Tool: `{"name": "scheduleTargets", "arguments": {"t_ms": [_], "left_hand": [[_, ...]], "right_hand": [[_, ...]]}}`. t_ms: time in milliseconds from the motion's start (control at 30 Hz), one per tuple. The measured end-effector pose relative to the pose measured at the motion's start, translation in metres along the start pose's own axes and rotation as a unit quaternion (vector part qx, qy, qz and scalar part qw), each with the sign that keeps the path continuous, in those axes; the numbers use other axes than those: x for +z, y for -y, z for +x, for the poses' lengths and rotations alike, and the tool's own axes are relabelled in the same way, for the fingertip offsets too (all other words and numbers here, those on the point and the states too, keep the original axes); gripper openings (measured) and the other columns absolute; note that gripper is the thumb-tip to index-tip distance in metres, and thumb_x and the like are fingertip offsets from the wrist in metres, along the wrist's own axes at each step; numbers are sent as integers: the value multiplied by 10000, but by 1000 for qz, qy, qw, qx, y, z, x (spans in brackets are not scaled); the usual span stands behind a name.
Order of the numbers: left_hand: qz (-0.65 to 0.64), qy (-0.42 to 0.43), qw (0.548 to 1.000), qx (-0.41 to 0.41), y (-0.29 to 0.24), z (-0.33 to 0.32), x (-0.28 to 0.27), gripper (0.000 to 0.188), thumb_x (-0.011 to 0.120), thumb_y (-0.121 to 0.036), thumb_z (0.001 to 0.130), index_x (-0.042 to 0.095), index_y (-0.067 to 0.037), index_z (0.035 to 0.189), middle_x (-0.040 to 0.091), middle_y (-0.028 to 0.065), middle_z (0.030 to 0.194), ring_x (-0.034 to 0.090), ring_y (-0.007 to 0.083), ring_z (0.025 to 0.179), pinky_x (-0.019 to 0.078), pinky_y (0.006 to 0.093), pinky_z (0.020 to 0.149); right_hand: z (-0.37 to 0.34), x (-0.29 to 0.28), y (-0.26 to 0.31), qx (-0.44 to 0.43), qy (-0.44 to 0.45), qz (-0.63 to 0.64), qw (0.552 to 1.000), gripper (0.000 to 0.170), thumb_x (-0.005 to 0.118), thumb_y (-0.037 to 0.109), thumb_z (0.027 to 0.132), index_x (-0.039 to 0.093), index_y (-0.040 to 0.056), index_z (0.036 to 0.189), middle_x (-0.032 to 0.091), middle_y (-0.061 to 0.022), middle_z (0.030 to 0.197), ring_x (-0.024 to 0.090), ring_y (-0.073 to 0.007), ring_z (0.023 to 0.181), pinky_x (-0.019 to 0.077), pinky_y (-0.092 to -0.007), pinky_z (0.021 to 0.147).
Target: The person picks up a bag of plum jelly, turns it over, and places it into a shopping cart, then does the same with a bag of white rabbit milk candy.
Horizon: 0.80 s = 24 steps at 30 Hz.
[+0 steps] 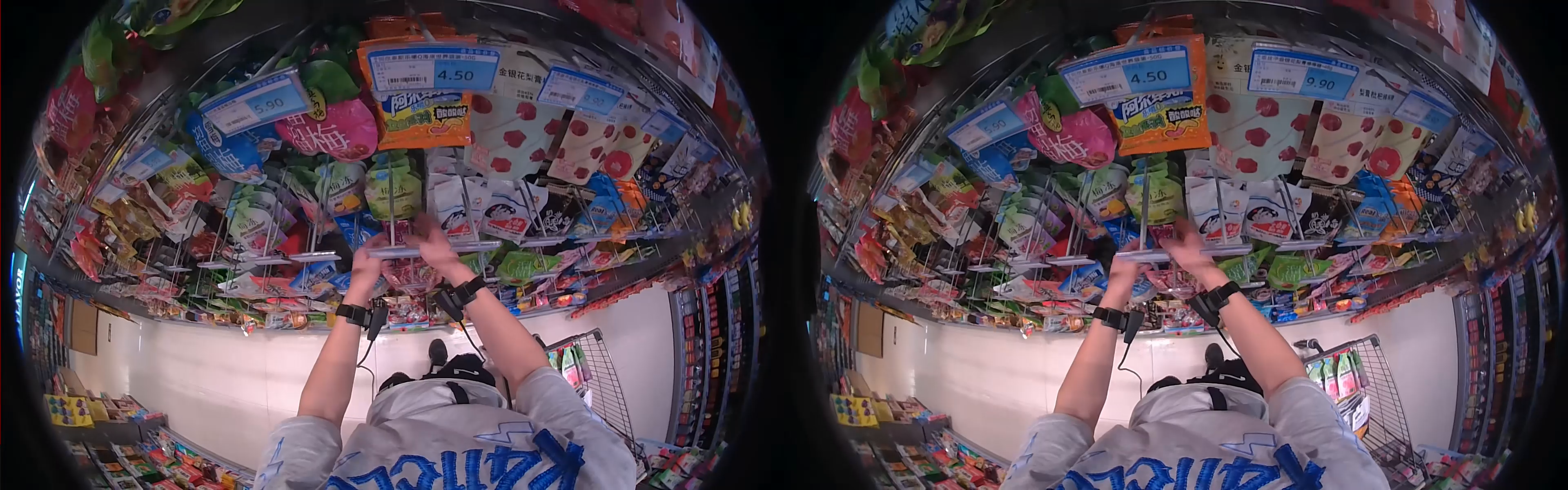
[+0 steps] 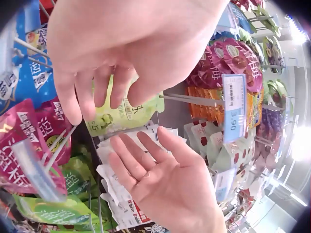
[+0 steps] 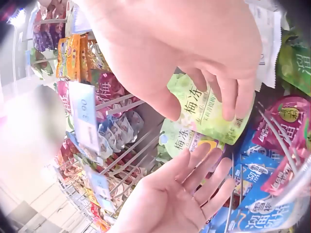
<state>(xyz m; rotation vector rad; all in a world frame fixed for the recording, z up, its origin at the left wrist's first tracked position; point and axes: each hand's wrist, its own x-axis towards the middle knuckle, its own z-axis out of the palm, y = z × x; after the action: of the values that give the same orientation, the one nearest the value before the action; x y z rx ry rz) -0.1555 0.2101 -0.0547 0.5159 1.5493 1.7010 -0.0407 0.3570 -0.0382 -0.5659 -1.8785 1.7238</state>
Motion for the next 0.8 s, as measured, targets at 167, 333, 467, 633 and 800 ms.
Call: {"name": "scheduleTargets", "arguments": {"t_ms": [167, 333, 467, 633, 800], "left_hand": [[35, -83, 992, 86, -12, 41, 8, 522, 609, -186, 929, 446, 12, 1383, 545, 120, 1316, 598, 164, 1017, 509, 290, 802], [182, -141, 956, 180, -1, 83, 2, 561, 615, -161, 912, 417, 19, 1405, 593, 127, 1247, 613, 169, 971, 505, 292, 794], [123, -165, 955, 212, 11, 99, 0, 506, 638, -145, 884, 479, 37, 1328, 671, 123, 1062, 634, 153, 904, 493, 289, 805], [202, -158, 948, 190, 11, 77, -20, 301, 640, -129, 897, 593, 36, 1145, 669, 52, 978, 604, 105, 866, 473, 265, 765], [-39, -89, 993, 71, -5, 29, -23, 147, 635, -112, 908, 642, -13, 1016, 642, -14, 910, 565, 72, 853, 430, 220, 747]], "right_hand": [[38, 0, 0, -24, 15, 81, 996, 620, 653, 69, 847, 331, -12, 1371, 556, -184, 1238, 533, -213, 1163, 454, -328, 950], [54, -1, -5, -99, -55, 44, 993, 617, 669, 64, 840, 326, 6, 1350, 559, -164, 1217, 541, -244, 1137, 455, -329, 942], [61, -7, -20, -42, -18, -5, 999, 639, 656, 40, 842, 295, 5, 1368, 561, -148, 1214, 545, -222, 1120, 456, -317, 930], [26, -7, -26, -10, -39, 36, 999, 513, 636, 37, 852, 417, -22, 1312, 593, -129, 1156, 577, -173, 1021, 470, -291, 876], [-17, -15, -12, 69, -15, -8, 997, 420, 646, 92, 874, 521, -27, 1257, 641, -85, 1080, 587, -124, 985, 470, -267, 845]]}}
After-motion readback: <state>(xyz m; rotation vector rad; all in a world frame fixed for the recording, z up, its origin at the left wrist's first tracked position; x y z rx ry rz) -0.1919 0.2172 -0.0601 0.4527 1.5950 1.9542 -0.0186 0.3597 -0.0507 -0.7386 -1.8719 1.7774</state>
